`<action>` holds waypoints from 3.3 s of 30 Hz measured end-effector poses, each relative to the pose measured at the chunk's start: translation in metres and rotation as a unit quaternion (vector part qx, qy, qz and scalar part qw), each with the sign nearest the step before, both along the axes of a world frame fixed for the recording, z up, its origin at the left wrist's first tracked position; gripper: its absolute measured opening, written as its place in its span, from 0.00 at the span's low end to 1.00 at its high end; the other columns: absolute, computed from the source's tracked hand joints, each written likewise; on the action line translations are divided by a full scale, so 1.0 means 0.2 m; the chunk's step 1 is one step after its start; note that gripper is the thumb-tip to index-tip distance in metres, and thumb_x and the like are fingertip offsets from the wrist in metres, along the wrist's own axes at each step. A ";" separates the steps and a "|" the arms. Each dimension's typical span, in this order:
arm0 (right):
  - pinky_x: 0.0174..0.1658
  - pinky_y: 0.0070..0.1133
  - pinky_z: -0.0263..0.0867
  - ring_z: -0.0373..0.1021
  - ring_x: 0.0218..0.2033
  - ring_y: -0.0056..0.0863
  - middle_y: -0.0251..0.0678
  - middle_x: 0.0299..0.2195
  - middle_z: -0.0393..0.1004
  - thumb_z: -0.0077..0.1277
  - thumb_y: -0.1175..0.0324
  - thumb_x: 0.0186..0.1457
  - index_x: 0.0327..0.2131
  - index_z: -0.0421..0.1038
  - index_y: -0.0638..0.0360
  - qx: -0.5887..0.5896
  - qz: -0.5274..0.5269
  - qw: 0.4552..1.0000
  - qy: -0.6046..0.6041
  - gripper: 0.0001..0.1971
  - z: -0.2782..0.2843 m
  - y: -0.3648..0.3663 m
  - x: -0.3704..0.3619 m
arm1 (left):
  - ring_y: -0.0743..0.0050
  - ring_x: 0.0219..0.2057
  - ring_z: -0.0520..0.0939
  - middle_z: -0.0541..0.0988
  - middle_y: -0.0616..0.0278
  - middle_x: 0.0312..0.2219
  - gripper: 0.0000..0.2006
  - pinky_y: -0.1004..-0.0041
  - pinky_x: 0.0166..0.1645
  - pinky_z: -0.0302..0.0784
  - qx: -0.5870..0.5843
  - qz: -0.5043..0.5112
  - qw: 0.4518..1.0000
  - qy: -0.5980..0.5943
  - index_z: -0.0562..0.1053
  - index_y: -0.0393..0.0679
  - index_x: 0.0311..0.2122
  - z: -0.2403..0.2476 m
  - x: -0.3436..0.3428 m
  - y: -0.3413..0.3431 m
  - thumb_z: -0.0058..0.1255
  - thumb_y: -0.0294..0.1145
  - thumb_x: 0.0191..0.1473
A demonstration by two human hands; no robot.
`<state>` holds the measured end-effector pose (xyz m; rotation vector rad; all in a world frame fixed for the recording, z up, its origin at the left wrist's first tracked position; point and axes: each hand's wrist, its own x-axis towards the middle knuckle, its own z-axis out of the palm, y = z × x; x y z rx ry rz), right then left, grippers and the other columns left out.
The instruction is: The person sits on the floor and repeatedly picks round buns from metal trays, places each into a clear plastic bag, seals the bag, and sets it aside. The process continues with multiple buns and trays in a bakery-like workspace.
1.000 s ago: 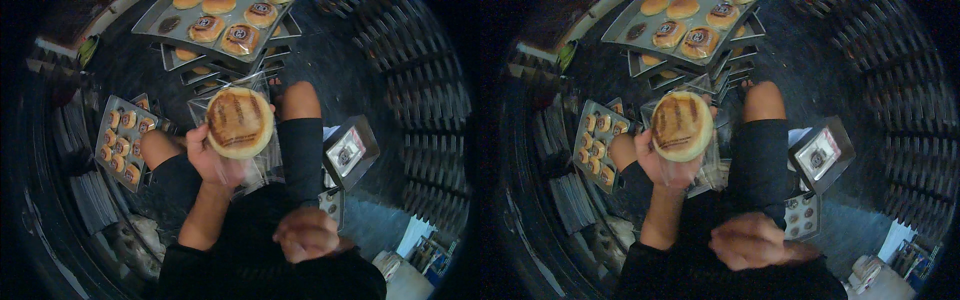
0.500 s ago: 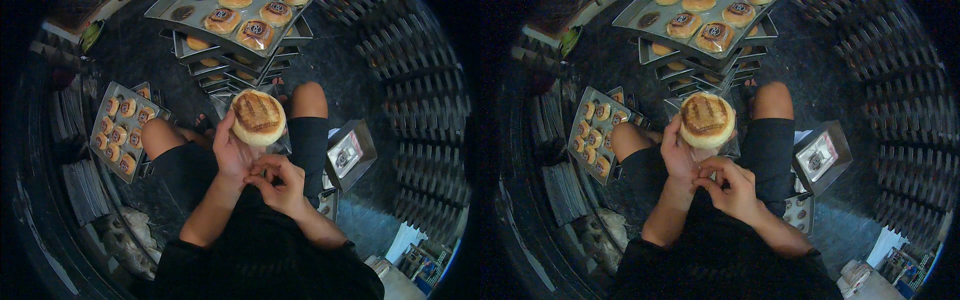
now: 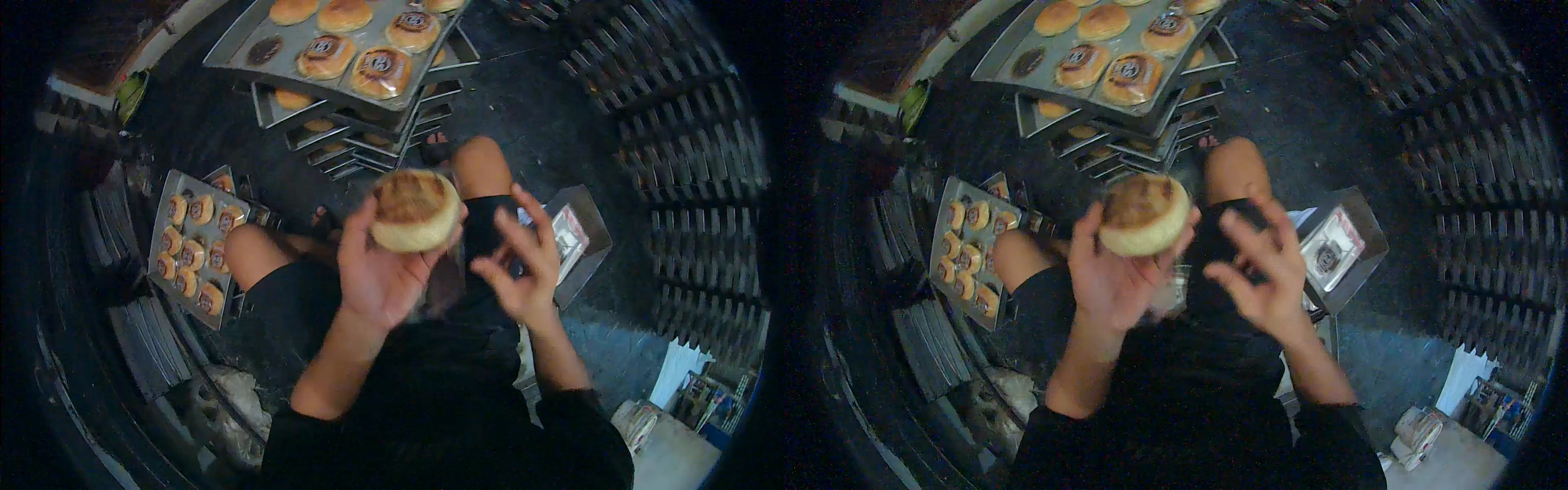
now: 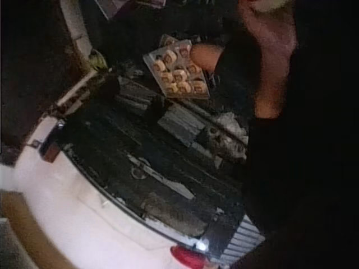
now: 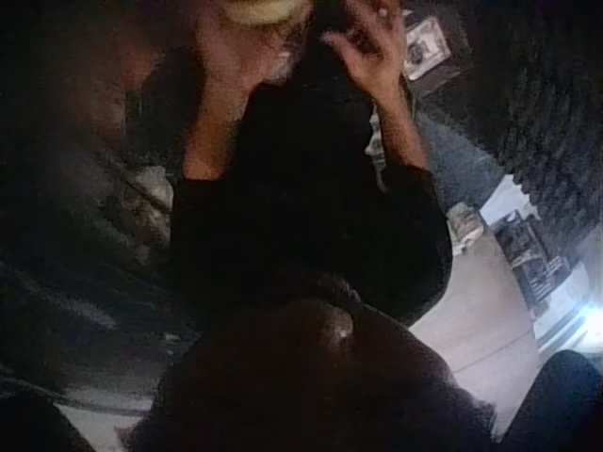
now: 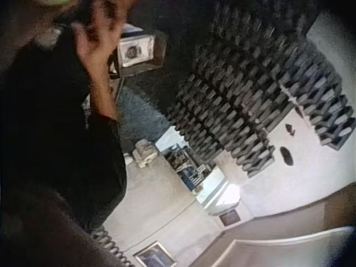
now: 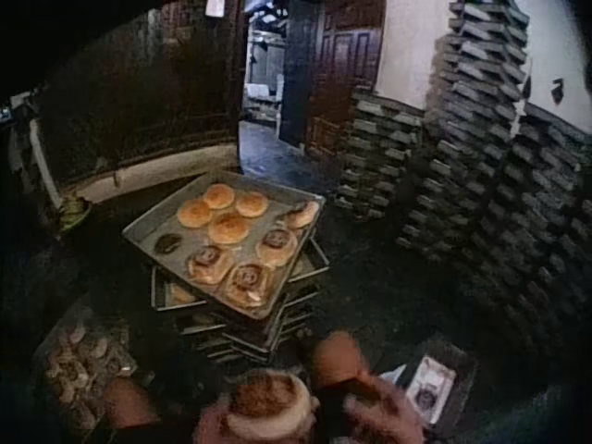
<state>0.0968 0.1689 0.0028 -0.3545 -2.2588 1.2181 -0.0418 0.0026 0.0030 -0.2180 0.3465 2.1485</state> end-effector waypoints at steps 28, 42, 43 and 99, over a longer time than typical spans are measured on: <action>0.24 0.17 0.64 0.68 0.20 0.11 0.26 0.24 0.76 0.66 0.71 0.59 0.30 0.76 0.62 -0.057 -0.104 0.992 0.034 0.09 -0.06 0.09 0.39 | 0.82 0.35 0.78 0.82 0.67 0.32 0.05 0.76 0.44 0.74 -0.346 -0.002 0.864 0.366 0.79 0.36 0.35 -0.21 0.24 0.11 0.60 0.26 0.64; 0.66 0.37 0.64 0.69 0.63 0.47 0.55 0.63 0.68 0.63 0.83 0.52 0.64 0.60 0.66 -0.007 0.084 0.983 0.164 0.36 -0.03 -0.22 -0.59 | 0.67 0.56 0.76 0.75 0.58 0.56 0.22 0.63 0.59 0.72 -0.318 0.192 0.903 0.217 0.67 0.43 0.62 -0.35 -0.01 -0.17 0.48 0.43 0.70; 0.67 0.36 0.65 0.69 0.63 0.48 0.53 0.63 0.69 0.64 0.85 0.50 0.65 0.60 0.65 0.094 0.091 0.970 0.205 0.38 0.05 -0.18 -0.84 | 0.64 0.57 0.76 0.74 0.57 0.57 0.22 0.60 0.60 0.72 -0.346 0.201 0.889 0.225 0.67 0.43 0.63 -0.30 -0.03 -0.24 0.45 0.43 0.71; 0.39 0.20 0.70 0.73 0.30 0.17 0.27 0.31 0.82 0.68 0.72 0.56 0.37 0.81 0.60 -0.279 0.025 0.954 -0.109 0.07 -0.11 -0.03 -0.57 | 0.86 0.24 0.75 0.78 0.70 0.25 0.07 0.78 0.30 0.71 -0.370 0.169 0.861 0.307 0.78 0.39 0.40 -0.45 -0.27 -0.27 0.57 0.33 0.68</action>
